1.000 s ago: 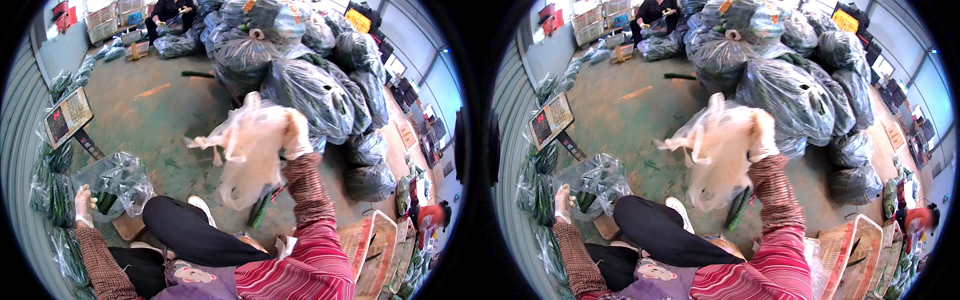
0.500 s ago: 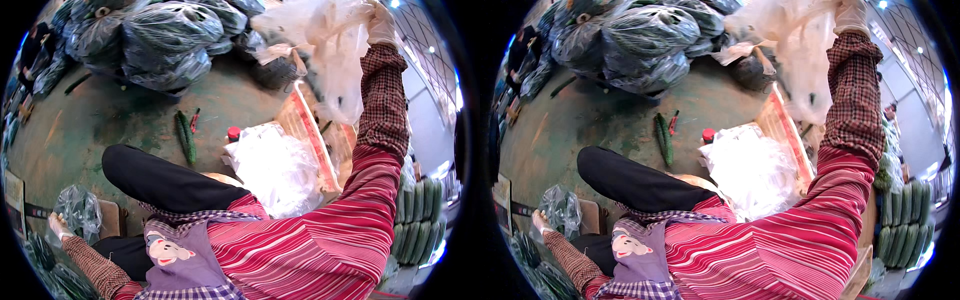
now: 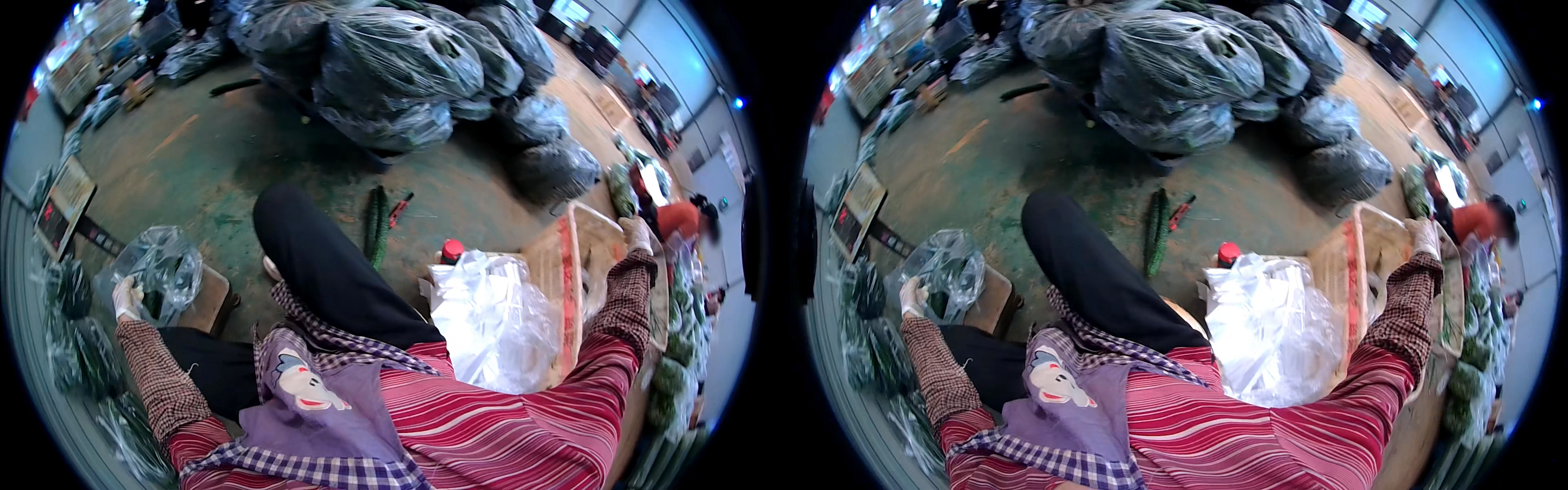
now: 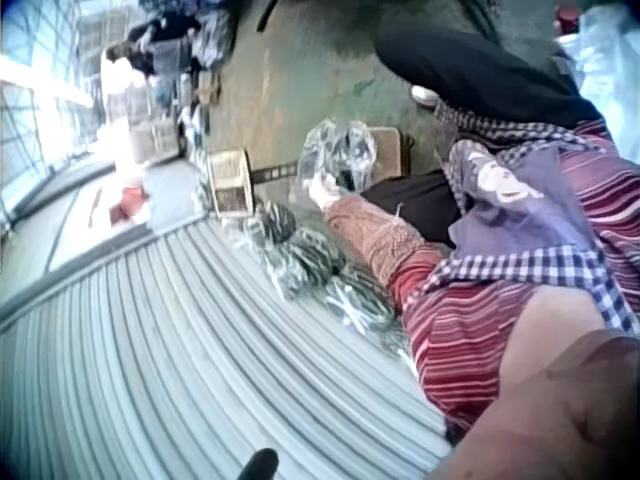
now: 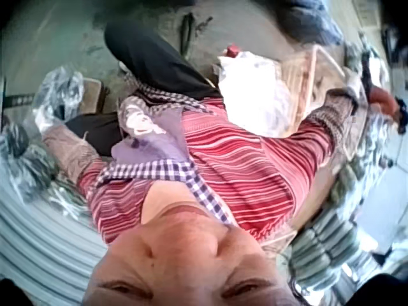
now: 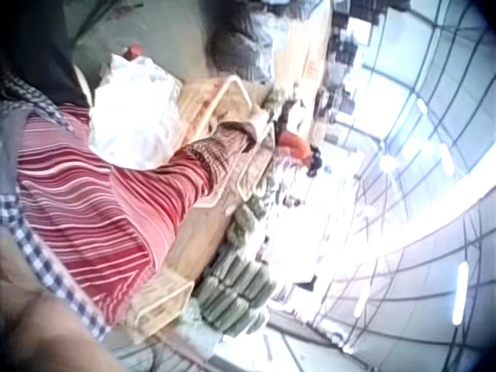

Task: The person picks up cucumbers from a large pile on the floor, places them into plastic bags on a scale, ties the bags closed once weighed, and sets the finished bags aside.

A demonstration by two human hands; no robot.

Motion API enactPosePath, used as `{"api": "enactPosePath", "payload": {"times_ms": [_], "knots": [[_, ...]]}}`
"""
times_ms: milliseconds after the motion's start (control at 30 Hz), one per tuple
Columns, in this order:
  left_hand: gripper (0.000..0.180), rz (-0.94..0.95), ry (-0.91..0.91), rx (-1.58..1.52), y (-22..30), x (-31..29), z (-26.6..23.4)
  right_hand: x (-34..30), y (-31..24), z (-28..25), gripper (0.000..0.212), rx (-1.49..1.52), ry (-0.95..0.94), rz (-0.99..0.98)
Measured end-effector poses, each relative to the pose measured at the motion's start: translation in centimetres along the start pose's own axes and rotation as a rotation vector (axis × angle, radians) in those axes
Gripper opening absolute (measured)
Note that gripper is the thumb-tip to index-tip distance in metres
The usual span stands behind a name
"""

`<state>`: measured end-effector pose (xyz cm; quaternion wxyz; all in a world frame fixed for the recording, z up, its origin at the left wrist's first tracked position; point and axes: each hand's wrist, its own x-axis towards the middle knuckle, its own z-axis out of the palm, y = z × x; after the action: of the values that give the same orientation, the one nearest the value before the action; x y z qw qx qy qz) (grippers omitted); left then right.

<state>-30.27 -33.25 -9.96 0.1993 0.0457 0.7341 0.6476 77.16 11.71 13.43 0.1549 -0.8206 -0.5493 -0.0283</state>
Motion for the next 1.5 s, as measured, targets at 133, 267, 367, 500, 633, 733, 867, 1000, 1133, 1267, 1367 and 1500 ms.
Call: {"api": "enactPosePath", "payload": {"times_ms": [133, 267, 367, 500, 633, 733, 867, 1000, 1133, 1267, 1367, 1500], "knots": [[0.025, 0.009, 0.236, 0.095, 2.8, -4.7, -4.8, -4.8, -18.7, 4.9, 0.026, 0.26, -0.402, -0.222], [0.035, 0.181, 0.443, 0.244, 6.5, -10.0, -5.4, -5.6, -28.3, 4.4, 0.017, 0.426, -0.576, -0.37], [0.047, 0.358, 0.559, 0.067, 7.8, -12.5, -3.9, -3.8, -34.7, 6.4, 0.017, 0.532, -0.713, -0.58], [0.043, 0.51, 0.46, 0.025, 12.9, -15.5, 0.7, -6.6, -46.4, 8.7, 0.018, 0.586, -0.802, -0.833], [0.035, 0.59, 0.219, 0.078, 18.5, -16.0, 8.9, -15.5, -58.9, 9.0, 0.031, 0.596, -0.909, -1.014], [0.034, 0.567, -0.006, 0.1, 19.5, -15.2, 17.4, -20.9, -66.9, 13.1, 0.04, 0.211, -0.569, -1.359], [0.036, 0.723, -0.236, 0.547, 16.0, -11.6, 21.7, -28.7, -76.4, 28.0, 0.04, 0.015, -0.89, -1.555], [0.05, 0.733, -0.48, 0.939, 17.0, -7.2, 23.0, -28.9, -82.1, 44.9, 0.045, -0.296, -1.052, -1.456], [0.053, 0.601, -0.486, 1.185, 18.0, -2.6, 23.6, -27.0, -89.8, 56.8, 0.058, -0.061, -0.73, -1.166], [0.048, 0.263, -0.643, 1.158, 16.5, 3.9, 23.7, -21.0, -93.6, 65.2, 0.063, 0.165, -0.314, -1.049], [0.048, -0.03, -0.499, 1.229, 15.7, 5.5, 23.2, -21.6, -95.1, 65.5, 0.071, 0.112, -0.39, -0.795], [0.047, 0.067, -0.511, 1.268, 15.9, 6.3, 23.9, -21.4, -97.2, 64.8, 0.053, -0.134, -0.543, -0.651]]}}
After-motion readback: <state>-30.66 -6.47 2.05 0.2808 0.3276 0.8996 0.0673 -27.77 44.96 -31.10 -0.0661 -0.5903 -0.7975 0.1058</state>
